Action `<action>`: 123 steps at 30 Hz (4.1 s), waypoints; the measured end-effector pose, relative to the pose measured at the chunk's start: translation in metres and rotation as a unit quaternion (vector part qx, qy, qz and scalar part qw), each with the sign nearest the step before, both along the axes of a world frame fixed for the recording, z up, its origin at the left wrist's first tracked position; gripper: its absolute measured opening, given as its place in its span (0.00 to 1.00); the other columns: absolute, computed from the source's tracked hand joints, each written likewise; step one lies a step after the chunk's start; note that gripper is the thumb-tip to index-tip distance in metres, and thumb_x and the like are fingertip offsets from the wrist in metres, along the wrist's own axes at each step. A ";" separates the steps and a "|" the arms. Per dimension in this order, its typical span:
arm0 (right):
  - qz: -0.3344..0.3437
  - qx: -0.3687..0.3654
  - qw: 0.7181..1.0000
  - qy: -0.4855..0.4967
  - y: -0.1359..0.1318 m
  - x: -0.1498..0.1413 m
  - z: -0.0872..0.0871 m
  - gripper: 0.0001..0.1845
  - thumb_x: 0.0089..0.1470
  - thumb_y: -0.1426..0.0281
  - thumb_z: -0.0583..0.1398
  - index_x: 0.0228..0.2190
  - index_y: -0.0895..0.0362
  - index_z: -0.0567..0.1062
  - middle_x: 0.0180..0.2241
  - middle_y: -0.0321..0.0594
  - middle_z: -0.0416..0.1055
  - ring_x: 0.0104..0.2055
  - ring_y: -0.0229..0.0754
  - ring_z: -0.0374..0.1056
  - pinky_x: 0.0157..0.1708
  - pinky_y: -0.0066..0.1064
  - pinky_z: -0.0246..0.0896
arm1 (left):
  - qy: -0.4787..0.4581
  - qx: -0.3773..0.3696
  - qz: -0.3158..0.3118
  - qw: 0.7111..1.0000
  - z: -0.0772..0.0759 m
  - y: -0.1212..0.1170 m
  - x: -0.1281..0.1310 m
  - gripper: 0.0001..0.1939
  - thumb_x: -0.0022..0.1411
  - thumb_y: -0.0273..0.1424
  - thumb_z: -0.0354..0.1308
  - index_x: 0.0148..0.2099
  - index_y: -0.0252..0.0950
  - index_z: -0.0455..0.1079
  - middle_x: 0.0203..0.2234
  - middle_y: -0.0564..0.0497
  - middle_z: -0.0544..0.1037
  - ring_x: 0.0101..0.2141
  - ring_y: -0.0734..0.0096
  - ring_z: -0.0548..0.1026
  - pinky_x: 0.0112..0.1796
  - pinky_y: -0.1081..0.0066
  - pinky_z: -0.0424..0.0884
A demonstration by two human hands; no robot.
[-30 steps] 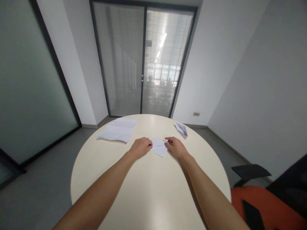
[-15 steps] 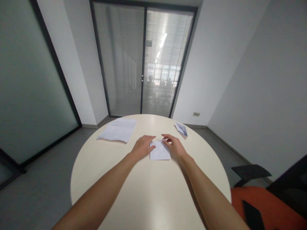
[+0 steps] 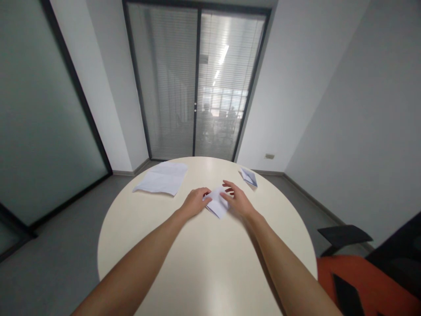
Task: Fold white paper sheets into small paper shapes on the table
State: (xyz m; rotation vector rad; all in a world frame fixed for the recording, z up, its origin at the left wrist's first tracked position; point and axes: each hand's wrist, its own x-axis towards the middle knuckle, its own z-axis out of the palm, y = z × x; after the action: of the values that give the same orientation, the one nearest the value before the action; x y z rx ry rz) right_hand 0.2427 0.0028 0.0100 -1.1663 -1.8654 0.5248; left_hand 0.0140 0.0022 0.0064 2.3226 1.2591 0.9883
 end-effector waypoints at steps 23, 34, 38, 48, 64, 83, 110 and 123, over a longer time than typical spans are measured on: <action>-0.008 -0.052 0.998 0.021 -0.001 0.002 -0.005 0.52 0.49 0.69 0.64 0.70 0.53 0.46 0.31 0.33 0.70 0.29 0.39 0.68 0.33 0.31 0.66 | -0.183 0.001 0.042 0.982 0.005 0.003 0.002 0.03 0.61 0.29 0.60 0.39 0.38 0.70 0.34 0.52 0.79 0.37 0.68 0.76 0.42 0.68 0.70; -0.048 0.061 0.975 -0.208 -0.004 0.012 0.010 0.11 0.54 0.76 0.59 0.39 0.56 0.78 0.37 0.41 0.76 0.38 0.42 0.70 0.41 0.31 0.62 | -0.101 0.128 0.019 0.986 0.004 0.002 -0.003 0.08 0.64 0.24 0.58 0.44 0.39 0.72 0.39 0.50 0.79 0.43 0.65 0.75 0.48 0.65 0.70; -0.029 0.100 0.962 -0.254 -0.006 0.013 0.013 0.13 0.55 0.77 0.57 0.39 0.56 0.79 0.41 0.43 0.76 0.43 0.44 0.70 0.44 0.30 0.61 | -0.041 0.126 0.019 0.991 0.003 0.002 -0.007 0.08 0.63 0.22 0.56 0.41 0.38 0.74 0.37 0.51 0.80 0.42 0.65 0.75 0.47 0.66 0.69; 0.020 0.060 0.949 -0.309 -0.011 0.009 0.015 0.16 0.50 0.79 0.58 0.38 0.55 0.81 0.39 0.42 0.77 0.43 0.44 0.72 0.41 0.29 0.62 | 0.109 0.079 0.002 0.991 0.008 -0.006 -0.008 0.14 0.58 0.21 0.56 0.43 0.40 0.78 0.39 0.48 0.82 0.43 0.60 0.76 0.48 0.63 0.69; 0.091 0.040 0.966 -0.238 -0.013 0.012 0.011 0.28 0.48 0.76 0.61 0.52 0.53 0.79 0.44 0.46 0.77 0.40 0.44 0.71 0.44 0.33 0.65 | 0.151 0.060 -0.064 0.985 0.010 -0.014 -0.011 0.13 0.60 0.30 0.58 0.45 0.41 0.79 0.45 0.47 0.82 0.46 0.58 0.77 0.49 0.64 0.70; 0.125 0.007 0.973 -0.194 -0.015 0.005 0.014 0.23 0.46 0.77 0.62 0.45 0.52 0.84 0.41 0.43 0.80 0.41 0.46 0.73 0.45 0.34 0.67 | 0.120 0.050 -0.099 0.987 0.007 -0.009 -0.013 0.12 0.65 0.32 0.56 0.44 0.42 0.80 0.45 0.47 0.82 0.48 0.61 0.76 0.51 0.65 0.69; 0.081 -0.021 0.976 -0.199 -0.018 0.005 0.018 0.21 0.65 0.59 0.53 0.28 0.58 0.77 0.26 0.38 0.73 0.28 0.39 0.63 0.30 0.29 0.52 | 0.158 0.041 -0.045 0.986 0.016 -0.013 -0.011 0.13 0.68 0.34 0.53 0.40 0.38 0.78 0.36 0.46 0.82 0.36 0.61 0.78 0.37 0.69 0.68; 0.047 -0.008 0.977 -0.206 -0.011 0.005 0.012 0.21 0.66 0.59 0.52 0.27 0.57 0.73 0.25 0.36 0.70 0.27 0.38 0.60 0.29 0.29 0.48 | 0.133 0.029 -0.053 0.989 0.013 -0.011 -0.010 0.14 0.69 0.31 0.51 0.51 0.38 0.76 0.49 0.49 0.80 0.46 0.64 0.77 0.48 0.69 0.70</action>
State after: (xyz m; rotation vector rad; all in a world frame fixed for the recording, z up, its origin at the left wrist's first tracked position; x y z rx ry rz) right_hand 0.2474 -0.0087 0.0223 -1.2728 -2.2809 0.3680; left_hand 0.0038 -0.0090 0.0197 2.6037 1.1987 0.7075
